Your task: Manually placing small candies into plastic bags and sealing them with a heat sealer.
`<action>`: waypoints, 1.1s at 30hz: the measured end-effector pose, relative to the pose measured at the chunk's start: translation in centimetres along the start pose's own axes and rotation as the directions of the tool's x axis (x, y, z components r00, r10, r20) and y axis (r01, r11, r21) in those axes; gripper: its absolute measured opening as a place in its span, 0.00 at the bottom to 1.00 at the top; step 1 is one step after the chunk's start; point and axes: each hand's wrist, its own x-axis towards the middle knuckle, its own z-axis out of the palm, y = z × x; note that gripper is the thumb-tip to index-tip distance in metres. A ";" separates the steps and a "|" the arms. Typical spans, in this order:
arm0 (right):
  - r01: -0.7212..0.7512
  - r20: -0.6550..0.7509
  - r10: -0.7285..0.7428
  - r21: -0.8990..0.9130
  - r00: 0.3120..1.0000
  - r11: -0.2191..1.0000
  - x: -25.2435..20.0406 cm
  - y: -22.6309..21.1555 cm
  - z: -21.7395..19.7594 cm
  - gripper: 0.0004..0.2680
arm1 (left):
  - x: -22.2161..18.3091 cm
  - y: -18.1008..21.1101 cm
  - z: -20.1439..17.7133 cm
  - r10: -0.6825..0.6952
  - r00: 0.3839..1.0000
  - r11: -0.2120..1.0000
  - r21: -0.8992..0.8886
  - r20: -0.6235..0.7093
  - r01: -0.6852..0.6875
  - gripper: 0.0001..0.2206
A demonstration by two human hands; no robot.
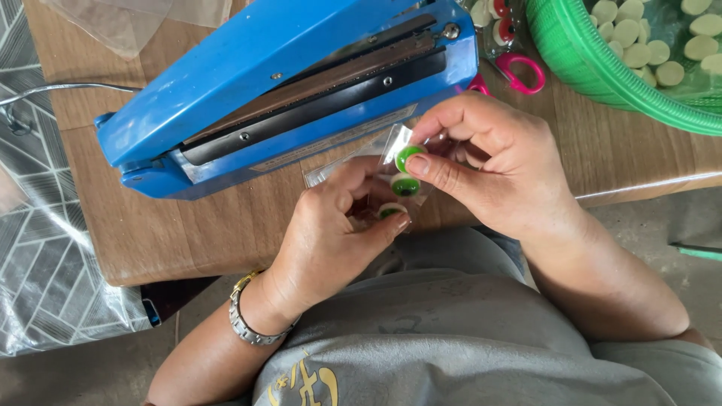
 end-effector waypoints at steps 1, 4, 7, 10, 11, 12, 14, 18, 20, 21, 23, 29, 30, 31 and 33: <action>-0.012 0.001 0.012 0.019 1.000 1.000 0.0 0.0 -0.1 0.07 | 0.0 -0.1 0.0 0.051 0.999 0.995 0.085 -0.008 -0.050 0.21; 0.106 0.037 -0.109 0.068 0.993 0.992 0.4 0.2 -0.6 0.04 | 0.2 -0.1 -0.2 0.029 1.000 0.999 -0.023 -0.011 -0.030 0.12; 0.047 0.010 -0.047 0.000 0.999 0.999 0.2 0.4 -0.6 0.06 | 0.6 -0.8 0.0 0.002 0.999 1.000 0.015 -0.046 -0.001 0.09; 0.037 0.001 -0.037 0.014 0.999 0.999 0.2 0.0 -0.4 0.06 | 0.7 -0.7 0.2 0.014 0.999 1.000 -0.009 -0.050 -0.014 0.09; 0.036 -0.002 -0.036 0.013 0.999 0.999 0.2 0.3 -0.4 0.06 | 0.8 -0.8 0.2 0.015 0.999 1.000 -0.009 -0.047 -0.016 0.09; 0.053 -0.003 -0.054 -0.065 0.999 0.996 0.2 0.5 -0.4 0.07 | 0.8 -0.8 0.1 0.016 0.998 1.000 0.005 -0.057 -0.015 0.10; 0.069 -0.004 -0.070 -0.144 0.998 0.987 0.3 0.7 -0.5 0.08 | 0.9 -0.8 0.2 0.017 0.998 1.000 0.020 -0.065 -0.015 0.11; 0.060 0.002 -0.060 -0.159 0.998 0.985 0.4 1.0 -0.3 0.09 | 0.7 -0.7 0.2 0.010 0.998 1.000 -0.023 -0.065 -0.011 0.14; 0.038 -0.006 -0.039 -0.128 0.999 0.991 0.4 0.8 -0.2 0.11 | 0.8 -0.5 0.1 0.015 0.997 0.999 -0.032 -0.072 -0.017 0.14; 0.008 0.050 -0.008 -0.009 0.999 1.000 0.5 0.6 -0.1 0.11 | 0.8 -0.3 -0.1 -0.039 0.997 0.999 -0.027 -0.066 0.037 0.12; -0.026 0.112 0.014 0.107 0.994 0.994 0.5 0.5 0.1 0.12 | 0.8 -0.3 -0.3 -0.091 0.994 0.996 -0.022 -0.065 0.090 0.10; -0.046 0.105 0.040 0.062 0.994 0.997 0.3 0.9 0.3 0.18 | 0.6 -0.7 -0.3 0.007 0.996 0.999 -0.036 -0.083 -0.010 0.05; -0.065 0.079 0.063 0.023 0.995 0.998 0.3 0.6 0.3 0.17 | 0.6 -0.6 -0.2 -0.029 0.997 0.995 -0.094 -0.065 0.022 0.09; -0.085 0.050 0.086 -0.016 0.995 0.996 0.2 0.4 0.4 0.17 | 0.6 -0.5 -0.2 -0.063 0.997 0.987 -0.152 -0.042 0.056 0.13; -0.076 0.028 0.075 0.021 0.997 0.997 0.1 0.2 0.4 0.15 | 0.6 0.0 -0.2 -0.052 0.998 0.995 -0.093 -0.031 0.049 0.18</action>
